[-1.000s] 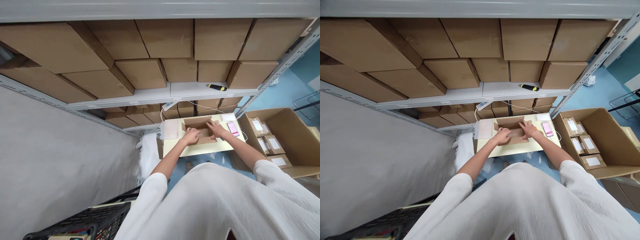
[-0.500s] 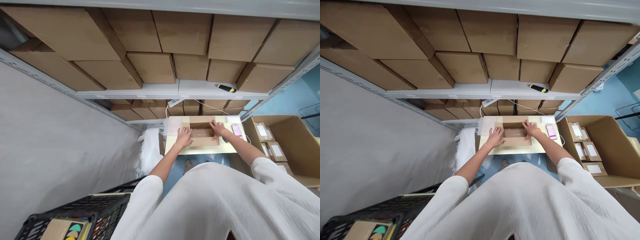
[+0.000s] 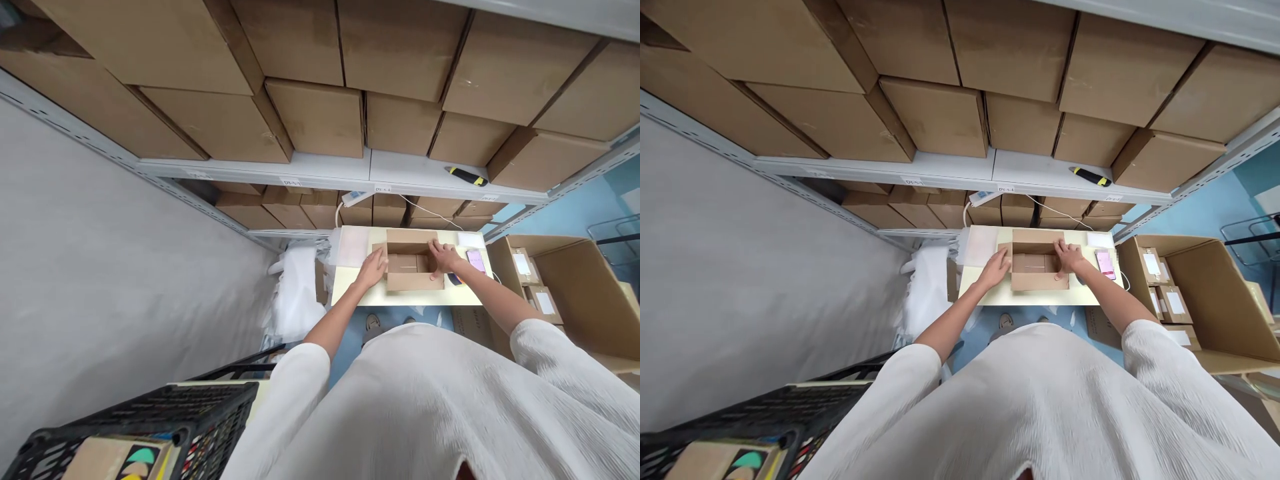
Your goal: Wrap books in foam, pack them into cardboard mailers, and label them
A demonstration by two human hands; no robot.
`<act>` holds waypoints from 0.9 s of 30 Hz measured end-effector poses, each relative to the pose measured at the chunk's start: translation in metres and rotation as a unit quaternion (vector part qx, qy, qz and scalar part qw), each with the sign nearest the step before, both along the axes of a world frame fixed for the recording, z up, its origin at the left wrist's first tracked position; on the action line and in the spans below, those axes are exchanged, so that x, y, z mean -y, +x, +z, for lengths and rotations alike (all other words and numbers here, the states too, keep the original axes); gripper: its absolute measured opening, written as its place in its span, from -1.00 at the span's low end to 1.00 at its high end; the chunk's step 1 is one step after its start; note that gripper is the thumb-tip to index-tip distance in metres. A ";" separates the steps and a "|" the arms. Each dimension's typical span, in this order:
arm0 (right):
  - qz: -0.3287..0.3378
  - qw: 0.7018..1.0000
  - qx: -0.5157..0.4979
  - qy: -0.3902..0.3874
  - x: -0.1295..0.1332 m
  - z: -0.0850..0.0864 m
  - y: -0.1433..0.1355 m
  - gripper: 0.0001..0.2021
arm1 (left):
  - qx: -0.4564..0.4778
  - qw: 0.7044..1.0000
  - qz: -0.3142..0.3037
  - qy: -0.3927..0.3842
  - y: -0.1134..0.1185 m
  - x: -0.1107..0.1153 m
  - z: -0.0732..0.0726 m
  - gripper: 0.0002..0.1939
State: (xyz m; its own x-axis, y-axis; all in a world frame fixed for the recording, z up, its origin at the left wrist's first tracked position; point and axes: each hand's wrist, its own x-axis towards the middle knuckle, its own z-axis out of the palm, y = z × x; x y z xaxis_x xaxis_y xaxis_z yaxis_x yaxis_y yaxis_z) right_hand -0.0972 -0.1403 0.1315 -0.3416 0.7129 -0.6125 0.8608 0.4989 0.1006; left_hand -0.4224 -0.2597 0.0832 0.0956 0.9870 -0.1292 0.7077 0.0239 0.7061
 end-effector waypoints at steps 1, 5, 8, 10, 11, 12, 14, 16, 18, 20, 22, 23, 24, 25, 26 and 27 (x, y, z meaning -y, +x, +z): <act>0.000 1.000 0.003 0.000 0.001 0.001 -0.001 0.65 | 0.014 1.000 0.021 0.018 -0.006 -0.002 0.003 -0.38; -0.008 1.000 0.016 -0.001 0.003 0.005 -0.003 0.64 | 0.048 0.991 0.113 0.061 -0.034 -0.012 0.008 -0.48; -0.005 1.000 0.030 0.005 0.005 0.007 -0.005 0.64 | 0.056 0.979 0.194 0.022 -0.057 -0.021 0.000 -0.49; -0.004 0.999 0.036 0.002 0.005 0.009 -0.005 0.65 | 0.040 0.968 0.245 -0.034 -0.072 -0.026 -0.011 -0.46; -0.005 0.999 0.038 -0.001 0.005 0.010 -0.005 0.65 | 0.026 0.960 0.271 -0.067 -0.080 -0.028 -0.018 -0.43; -0.007 0.999 0.040 -0.004 0.005 0.010 -0.005 0.66 | 0.014 0.951 0.291 -0.100 -0.087 -0.030 -0.025 -0.38; -0.010 0.999 0.045 -0.007 0.005 0.011 -0.004 0.66 | -0.001 0.934 0.319 -0.159 -0.100 -0.033 -0.038 -0.31; -0.010 0.999 0.047 -0.005 0.006 0.010 -0.003 0.66 | -0.011 0.925 0.331 -0.184 -0.111 -0.037 -0.050 -0.26; -0.010 0.999 0.042 -0.003 0.007 0.009 -0.002 0.66 | -0.022 0.920 0.341 -0.192 -0.119 -0.041 -0.060 -0.21; -0.014 0.999 0.037 -0.002 0.008 0.008 -0.001 0.65 | -0.031 0.911 0.356 -0.207 -0.125 -0.047 -0.069 -0.17; -0.017 0.999 0.038 0.000 0.009 0.007 -0.001 0.65 | -0.029 0.899 0.371 -0.232 -0.131 -0.053 -0.077 -0.11; -0.018 0.999 0.040 0.002 0.009 0.006 -0.001 0.65 | -0.023 0.893 0.376 -0.246 -0.134 -0.055 -0.080 -0.08; -0.020 0.999 0.040 0.002 0.009 0.006 0.000 0.64 | -0.014 0.888 0.380 -0.259 -0.136 -0.057 -0.083 -0.06; -0.022 0.999 0.040 0.000 0.009 0.005 0.000 0.64 | -0.006 0.884 0.382 -0.269 -0.138 -0.058 -0.086 -0.04; -0.024 0.999 0.039 -0.003 0.008 0.005 0.001 0.63 | -0.002 0.883 0.382 -0.274 -0.139 -0.059 -0.089 -0.04; -0.027 0.999 0.037 -0.006 0.008 0.005 0.001 0.63 | -0.001 0.883 0.381 -0.275 -0.140 -0.059 -0.090 -0.03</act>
State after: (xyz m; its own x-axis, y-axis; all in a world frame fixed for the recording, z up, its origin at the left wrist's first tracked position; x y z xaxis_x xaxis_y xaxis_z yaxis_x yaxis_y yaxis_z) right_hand -0.0957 -0.1478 0.1363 -0.2569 0.7217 -0.6427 0.8765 0.4541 0.1596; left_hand -0.5622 -0.2003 -0.0073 -0.5699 0.5525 -0.6083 0.3399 0.8324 0.4376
